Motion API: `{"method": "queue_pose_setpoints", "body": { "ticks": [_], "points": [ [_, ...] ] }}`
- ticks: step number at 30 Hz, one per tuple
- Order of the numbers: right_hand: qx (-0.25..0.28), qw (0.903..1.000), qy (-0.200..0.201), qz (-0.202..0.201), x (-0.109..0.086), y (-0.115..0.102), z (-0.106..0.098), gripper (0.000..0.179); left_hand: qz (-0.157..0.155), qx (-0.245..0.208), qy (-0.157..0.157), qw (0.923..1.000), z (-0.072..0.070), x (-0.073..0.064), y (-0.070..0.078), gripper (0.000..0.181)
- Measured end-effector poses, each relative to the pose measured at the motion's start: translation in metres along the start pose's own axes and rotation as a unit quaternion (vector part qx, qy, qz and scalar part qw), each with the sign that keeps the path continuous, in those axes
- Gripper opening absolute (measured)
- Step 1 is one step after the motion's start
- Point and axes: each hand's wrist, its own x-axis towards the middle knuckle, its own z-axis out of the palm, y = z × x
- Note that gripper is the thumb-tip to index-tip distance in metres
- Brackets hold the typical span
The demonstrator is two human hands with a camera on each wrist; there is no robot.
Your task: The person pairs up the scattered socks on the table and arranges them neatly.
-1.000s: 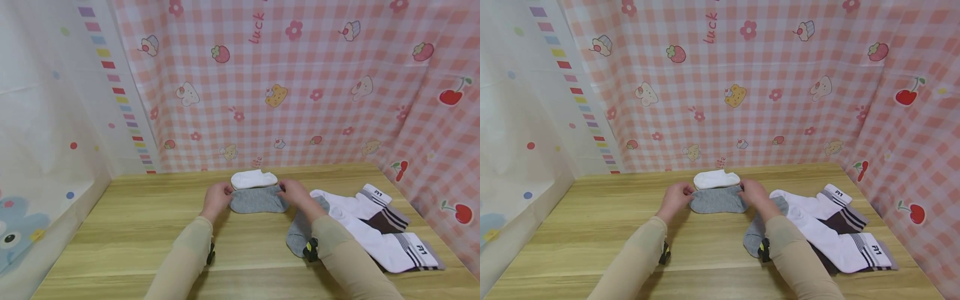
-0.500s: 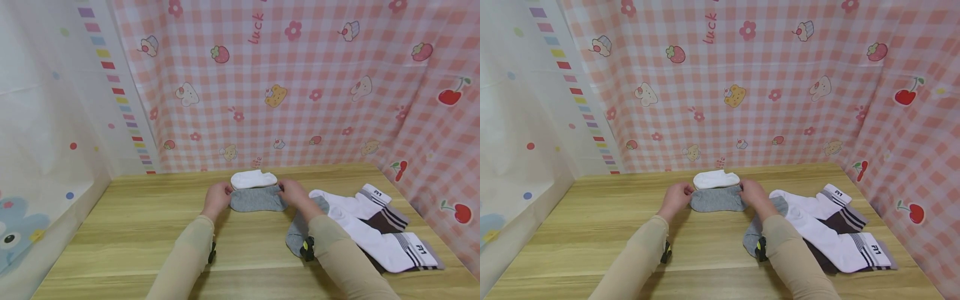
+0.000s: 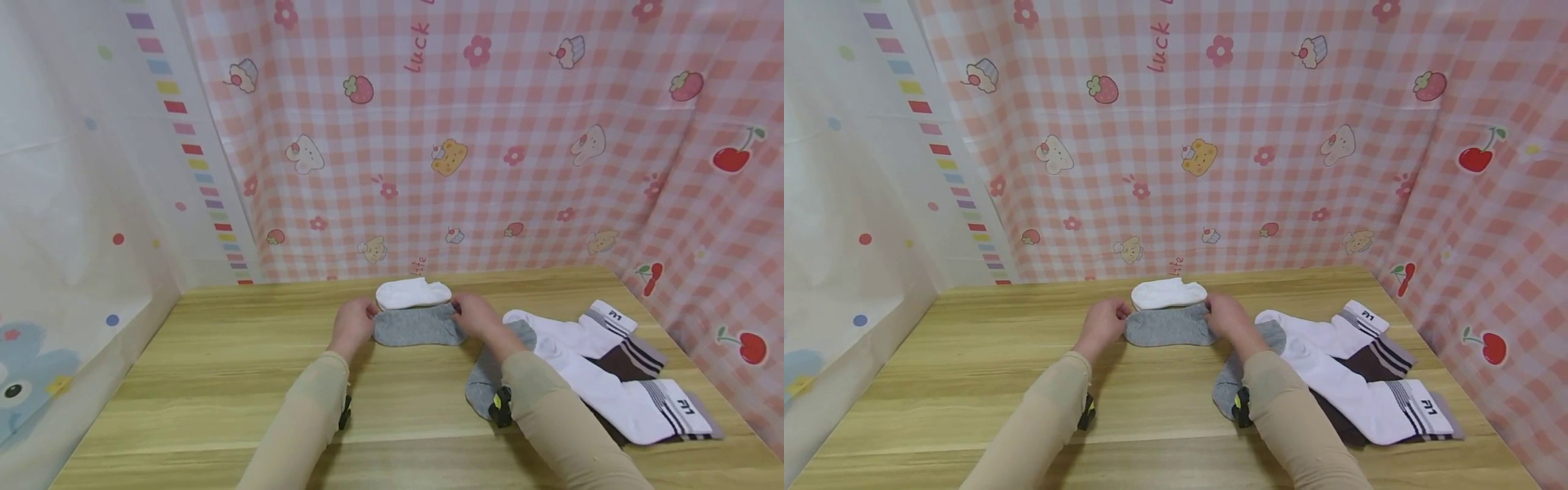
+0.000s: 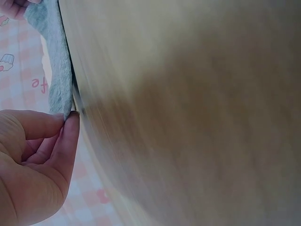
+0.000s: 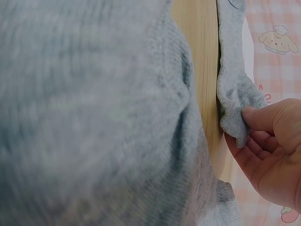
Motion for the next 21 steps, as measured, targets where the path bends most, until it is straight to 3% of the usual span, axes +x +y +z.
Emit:
{"method": "queue_pose_setpoints", "body": {
  "ticks": [8,13,21],
  "points": [
    [0.007,0.9999,-0.009,0.013,-0.001,-0.002,-0.001,0.022,-0.013,0.013,-0.006,0.9998,-0.003,0.0,-0.004,0.017],
    [0.016,0.9998,0.003,0.007,-0.003,0.0,-0.005,0.023,-0.025,0.021,-0.013,0.9994,-0.006,0.0,-0.007,0.014],
    [0.031,0.9992,-0.018,0.018,-0.006,-0.002,-0.015,0.024,-0.023,0.032,-0.033,0.9987,-0.012,-0.001,-0.006,0.013]
  ]
}}
